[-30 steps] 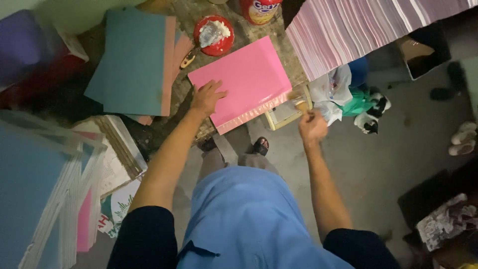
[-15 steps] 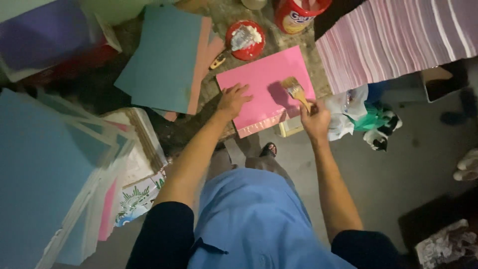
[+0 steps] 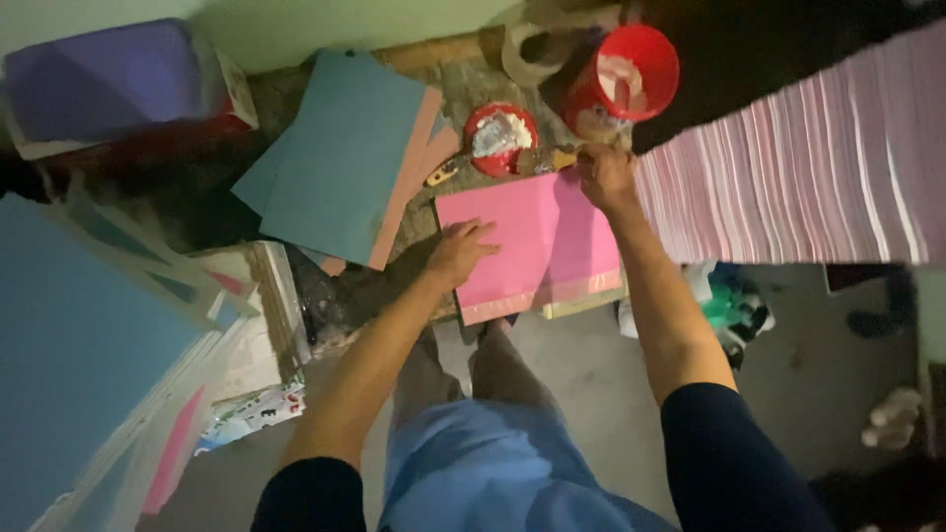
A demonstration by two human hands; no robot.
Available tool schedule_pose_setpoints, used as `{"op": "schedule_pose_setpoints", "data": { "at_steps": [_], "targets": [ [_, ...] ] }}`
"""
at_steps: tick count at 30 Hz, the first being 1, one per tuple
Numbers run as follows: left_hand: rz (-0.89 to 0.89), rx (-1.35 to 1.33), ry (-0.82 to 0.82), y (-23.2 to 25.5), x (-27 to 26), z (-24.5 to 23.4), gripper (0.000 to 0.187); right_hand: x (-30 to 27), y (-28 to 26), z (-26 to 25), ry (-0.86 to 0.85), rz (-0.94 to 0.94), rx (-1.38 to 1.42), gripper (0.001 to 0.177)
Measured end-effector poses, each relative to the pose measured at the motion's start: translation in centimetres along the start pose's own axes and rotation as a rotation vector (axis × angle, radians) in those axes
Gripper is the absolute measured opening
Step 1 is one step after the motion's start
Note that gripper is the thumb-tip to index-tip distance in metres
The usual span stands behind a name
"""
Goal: Applying glue to the edges of pink paper sheets using a brush and folding them into stacks.
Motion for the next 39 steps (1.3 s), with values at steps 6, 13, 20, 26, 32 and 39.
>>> {"op": "schedule_pose_setpoints", "data": {
  "at_steps": [6, 13, 20, 26, 32, 39],
  "targets": [
    [0.031, -0.182, 0.136, -2.1, -0.2, 4.9, 0.05, 1.8, -2.0, -0.9, 0.072, 0.062, -0.139, 0.021],
    [-0.063, -0.548, -0.062, 4.4, 1.2, -9.7, 0.043, -2.0, -1.8, -1.0, 0.391, -0.128, -0.104, 0.045],
    [-0.176, -0.15, -0.259, 11.3, 1.5, -11.1, 0.088, -15.8, -1.7, -5.4, 0.429, -0.15, 0.234, 0.026],
    [-0.213, -0.119, -0.337, 16.2, 3.3, -8.7, 0.118, -23.0, 1.0, 1.6, 0.365, -0.157, 0.288, 0.046],
    [-0.311, -0.077, -0.357, 18.6, 4.0, -9.1, 0.118, -23.4, -2.2, 1.7, 0.034, -0.277, 0.06, 0.069],
    [-0.32, -0.069, -0.301, 18.4, 3.3, -7.4, 0.114, -22.9, -3.1, 2.5, -0.233, -0.305, -0.008, 0.094]
  ]
}}
Point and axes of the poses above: each hand's wrist, its own x-axis towards the middle knuckle, its own z-axis out of the palm, y = z × x, the point moved 4 cm from there along x, towards the middle knuckle, and after that the axes turned 11 degrees about -x, right-handed, at the moved point
